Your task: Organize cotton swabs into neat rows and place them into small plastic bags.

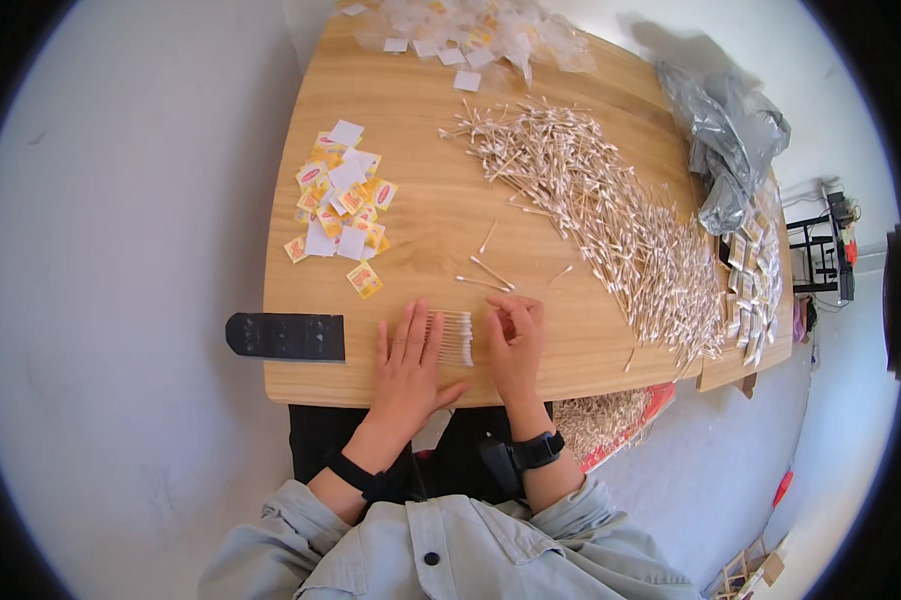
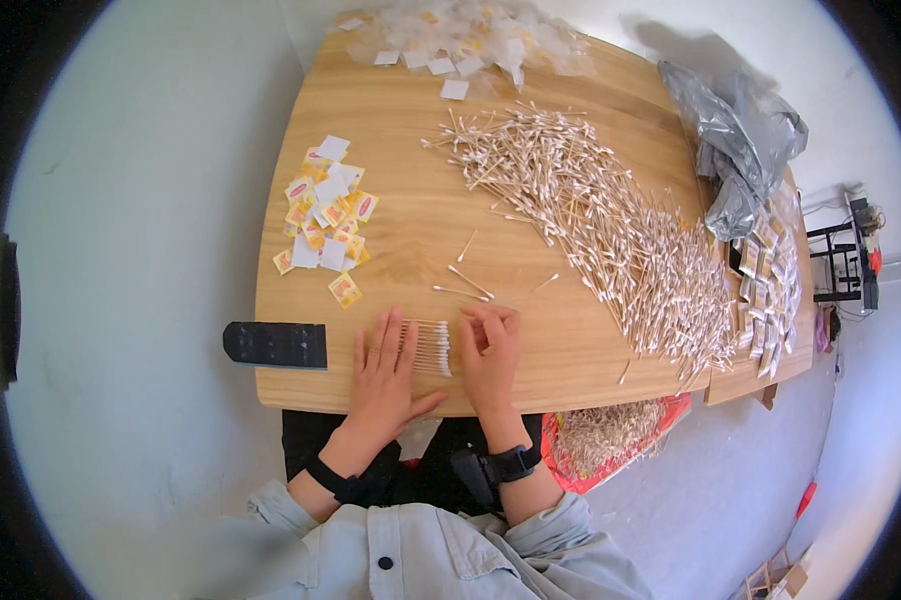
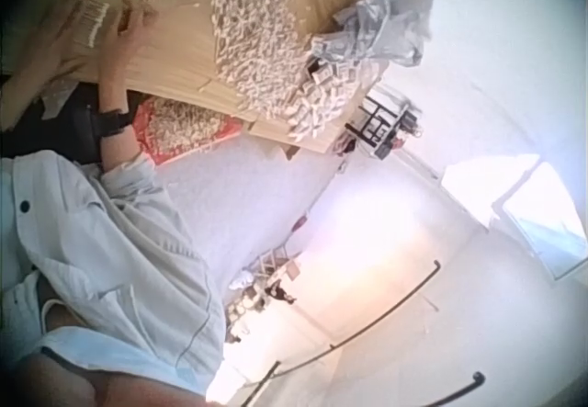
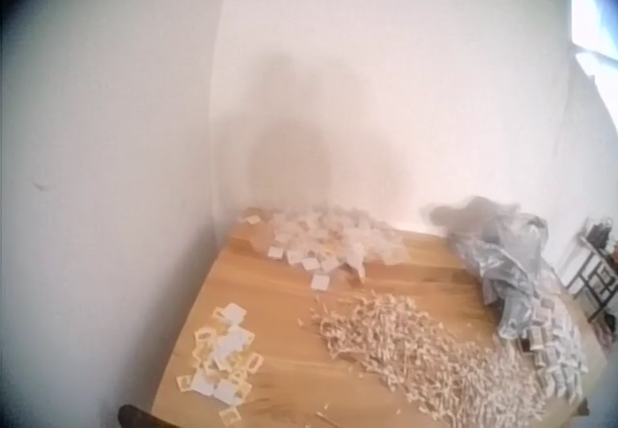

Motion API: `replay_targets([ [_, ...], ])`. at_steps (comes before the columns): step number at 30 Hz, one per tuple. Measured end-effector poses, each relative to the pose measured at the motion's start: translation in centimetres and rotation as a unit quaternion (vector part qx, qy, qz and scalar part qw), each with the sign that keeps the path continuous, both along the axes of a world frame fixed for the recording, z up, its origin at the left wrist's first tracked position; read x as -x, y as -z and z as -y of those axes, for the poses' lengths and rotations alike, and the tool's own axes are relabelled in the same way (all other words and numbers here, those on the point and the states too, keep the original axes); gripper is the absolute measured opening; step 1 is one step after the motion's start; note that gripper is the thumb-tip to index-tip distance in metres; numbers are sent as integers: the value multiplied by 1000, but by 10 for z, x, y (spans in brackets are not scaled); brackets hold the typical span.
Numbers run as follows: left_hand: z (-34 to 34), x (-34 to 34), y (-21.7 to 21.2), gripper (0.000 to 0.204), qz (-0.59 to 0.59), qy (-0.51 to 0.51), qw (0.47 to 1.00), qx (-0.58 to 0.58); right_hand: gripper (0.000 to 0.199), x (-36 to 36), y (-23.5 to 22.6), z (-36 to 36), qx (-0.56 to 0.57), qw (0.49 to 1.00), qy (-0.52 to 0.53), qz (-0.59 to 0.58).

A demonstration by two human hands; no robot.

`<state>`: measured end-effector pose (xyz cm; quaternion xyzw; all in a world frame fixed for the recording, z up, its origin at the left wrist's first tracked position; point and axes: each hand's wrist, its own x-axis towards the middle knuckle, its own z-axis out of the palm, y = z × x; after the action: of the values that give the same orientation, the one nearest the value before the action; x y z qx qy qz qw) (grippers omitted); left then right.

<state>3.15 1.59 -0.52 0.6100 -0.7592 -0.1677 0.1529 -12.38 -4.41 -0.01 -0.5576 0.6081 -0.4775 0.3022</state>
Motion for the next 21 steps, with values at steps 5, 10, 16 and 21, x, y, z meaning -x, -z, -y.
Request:
replay_targets([
  [5, -4, 1, -5, 110, 14, 2, 1000, -1, 13, 2, -8, 9, -66, 991, -90, -77],
  [10, -5, 2, -1, 111, 12, 0, 1000, -1, 13, -1, -11, 18, -107, 976, -122, -144],
  [16, -5, 1, -2, 111, 12, 4, 1000, 2, 10, -4, -15, 20, -122, 972, -124, -160],
  [21, -6, 2, -2, 110, 30, 2, 1000, 0, 9, -2, -8, 23, -124, 972, -89, -176],
])
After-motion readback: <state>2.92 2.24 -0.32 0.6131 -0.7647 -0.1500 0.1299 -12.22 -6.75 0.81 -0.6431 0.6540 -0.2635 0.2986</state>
